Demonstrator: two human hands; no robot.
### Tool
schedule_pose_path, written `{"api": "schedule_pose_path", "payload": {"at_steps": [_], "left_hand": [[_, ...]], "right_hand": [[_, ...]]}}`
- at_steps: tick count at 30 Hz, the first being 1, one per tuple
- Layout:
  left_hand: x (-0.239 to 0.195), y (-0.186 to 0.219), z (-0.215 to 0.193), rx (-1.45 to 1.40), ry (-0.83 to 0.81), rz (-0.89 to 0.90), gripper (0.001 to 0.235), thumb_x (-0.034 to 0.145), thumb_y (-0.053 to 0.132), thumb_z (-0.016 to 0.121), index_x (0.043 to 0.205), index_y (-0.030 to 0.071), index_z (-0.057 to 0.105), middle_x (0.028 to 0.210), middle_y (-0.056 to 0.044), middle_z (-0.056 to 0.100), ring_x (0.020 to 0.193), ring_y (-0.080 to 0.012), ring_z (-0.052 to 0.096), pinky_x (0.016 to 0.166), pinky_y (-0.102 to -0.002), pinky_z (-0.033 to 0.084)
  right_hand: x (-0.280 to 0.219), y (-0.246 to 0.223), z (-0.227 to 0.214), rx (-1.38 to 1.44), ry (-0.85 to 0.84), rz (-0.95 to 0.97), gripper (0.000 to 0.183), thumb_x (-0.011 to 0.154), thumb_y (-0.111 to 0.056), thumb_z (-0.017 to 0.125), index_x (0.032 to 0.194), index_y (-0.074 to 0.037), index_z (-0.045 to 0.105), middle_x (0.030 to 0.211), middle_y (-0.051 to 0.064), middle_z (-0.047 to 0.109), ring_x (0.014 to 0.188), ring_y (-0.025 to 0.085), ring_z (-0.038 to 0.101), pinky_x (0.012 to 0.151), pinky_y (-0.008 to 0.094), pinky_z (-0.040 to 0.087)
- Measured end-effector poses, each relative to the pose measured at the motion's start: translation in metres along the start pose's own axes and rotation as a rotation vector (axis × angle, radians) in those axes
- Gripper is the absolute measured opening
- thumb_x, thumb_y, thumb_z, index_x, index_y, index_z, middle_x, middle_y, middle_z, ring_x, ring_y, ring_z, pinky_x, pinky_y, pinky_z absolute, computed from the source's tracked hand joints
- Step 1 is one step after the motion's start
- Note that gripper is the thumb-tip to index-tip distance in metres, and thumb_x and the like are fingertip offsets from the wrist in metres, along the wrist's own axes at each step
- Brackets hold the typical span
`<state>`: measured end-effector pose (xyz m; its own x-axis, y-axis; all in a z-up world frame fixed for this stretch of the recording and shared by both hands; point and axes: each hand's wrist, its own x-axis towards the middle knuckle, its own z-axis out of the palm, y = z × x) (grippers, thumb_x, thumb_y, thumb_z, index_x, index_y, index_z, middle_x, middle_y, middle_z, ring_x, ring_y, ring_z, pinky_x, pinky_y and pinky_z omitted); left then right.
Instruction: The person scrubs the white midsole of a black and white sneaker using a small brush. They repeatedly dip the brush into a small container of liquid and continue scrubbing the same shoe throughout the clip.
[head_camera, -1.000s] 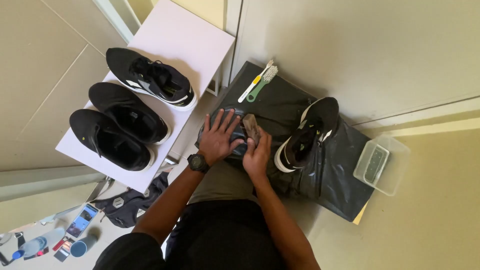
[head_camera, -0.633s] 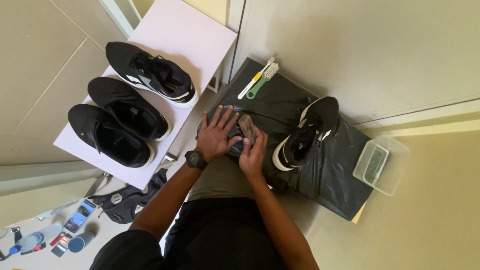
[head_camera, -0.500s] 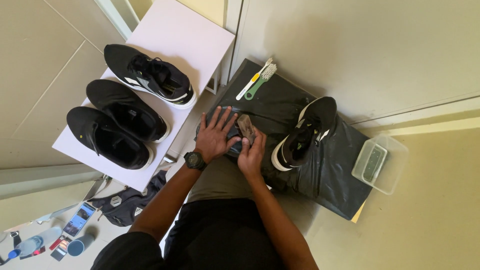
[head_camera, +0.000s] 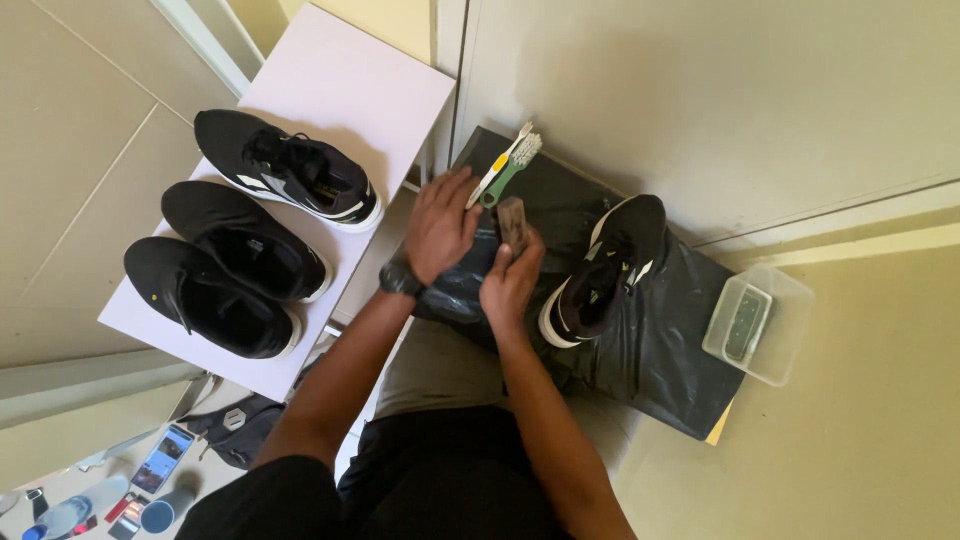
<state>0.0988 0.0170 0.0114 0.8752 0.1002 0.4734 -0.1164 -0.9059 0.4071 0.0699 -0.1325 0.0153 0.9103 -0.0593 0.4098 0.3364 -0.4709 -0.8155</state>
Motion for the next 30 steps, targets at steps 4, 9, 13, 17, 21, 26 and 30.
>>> {"api": "schedule_pose_path", "payload": {"at_steps": [4,9,13,17,21,26,30], "left_hand": [[0.07,-0.032,0.054,-0.057,-0.007,0.032,0.049,0.108,0.046,0.051,0.145,0.015,0.059,0.152,-0.011,0.052,0.136,-0.0399,0.053,0.106,-0.059,0.046],[0.095,-0.067,0.106,0.131,-0.38,0.053,0.069,0.108,0.065,0.032,0.158,0.019,0.042,0.165,-0.004,0.038,0.152,-0.0375,0.033,0.116,-0.064,0.035],[0.094,-0.063,0.094,0.17,-0.349,0.095,0.067,0.109,0.06,0.032,0.161,0.019,0.038,0.166,-0.006,0.035,0.153,-0.0406,0.031,0.114,-0.068,0.033],[0.091,-0.06,0.093,0.194,-0.398,0.03,0.063,0.107,0.06,0.028,0.163,0.031,0.031,0.167,0.002,0.032,0.154,-0.0388,0.027,0.114,-0.071,0.029],[0.096,-0.061,0.086,0.218,-0.544,0.0,0.061,0.107,0.062,0.018,0.163,0.039,0.024,0.171,0.008,0.022,0.158,-0.037,0.017,0.116,-0.073,0.021],[0.102,-0.06,0.074,0.215,-0.592,-0.006,0.062,0.107,0.059,0.019,0.164,0.034,0.023,0.172,0.008,0.018,0.158,-0.0378,0.013,0.117,-0.074,0.019],[0.103,-0.06,0.064,0.215,-0.669,-0.002,0.065,0.106,0.055,0.019,0.167,0.032,0.016,0.174,0.007,0.014,0.159,-0.0381,0.009,0.118,-0.072,0.019]], "right_hand": [[0.028,0.043,0.042,-0.183,0.084,-0.033,0.036,0.102,-0.016,0.056,0.135,-0.004,0.048,0.149,0.027,0.046,0.142,0.054,0.037,0.113,0.066,0.031],[0.047,0.054,0.06,-0.191,0.019,0.206,0.057,0.104,-0.018,0.053,0.153,0.003,0.033,0.157,0.034,0.035,0.152,0.048,0.026,0.126,0.061,0.012],[0.052,0.061,0.072,-0.194,0.04,0.218,0.058,0.105,-0.024,0.051,0.152,0.006,0.036,0.155,0.035,0.038,0.151,0.047,0.03,0.126,0.06,0.01],[0.053,0.056,0.071,-0.267,0.035,0.253,0.059,0.103,-0.027,0.053,0.151,0.004,0.039,0.154,0.032,0.043,0.15,0.044,0.034,0.126,0.059,0.013],[0.053,0.061,0.073,-0.271,-0.009,0.258,0.052,0.103,-0.029,0.052,0.144,0.002,0.045,0.156,0.032,0.041,0.151,0.044,0.033,0.125,0.06,0.014],[0.055,0.047,0.073,-0.26,-0.034,0.258,0.053,0.104,-0.028,0.051,0.146,0.004,0.041,0.157,0.033,0.038,0.151,0.043,0.032,0.126,0.059,0.014],[0.055,0.044,0.073,-0.251,-0.051,0.24,0.05,0.105,-0.026,0.049,0.144,0.004,0.042,0.157,0.035,0.037,0.151,0.046,0.031,0.126,0.059,0.013]]}}
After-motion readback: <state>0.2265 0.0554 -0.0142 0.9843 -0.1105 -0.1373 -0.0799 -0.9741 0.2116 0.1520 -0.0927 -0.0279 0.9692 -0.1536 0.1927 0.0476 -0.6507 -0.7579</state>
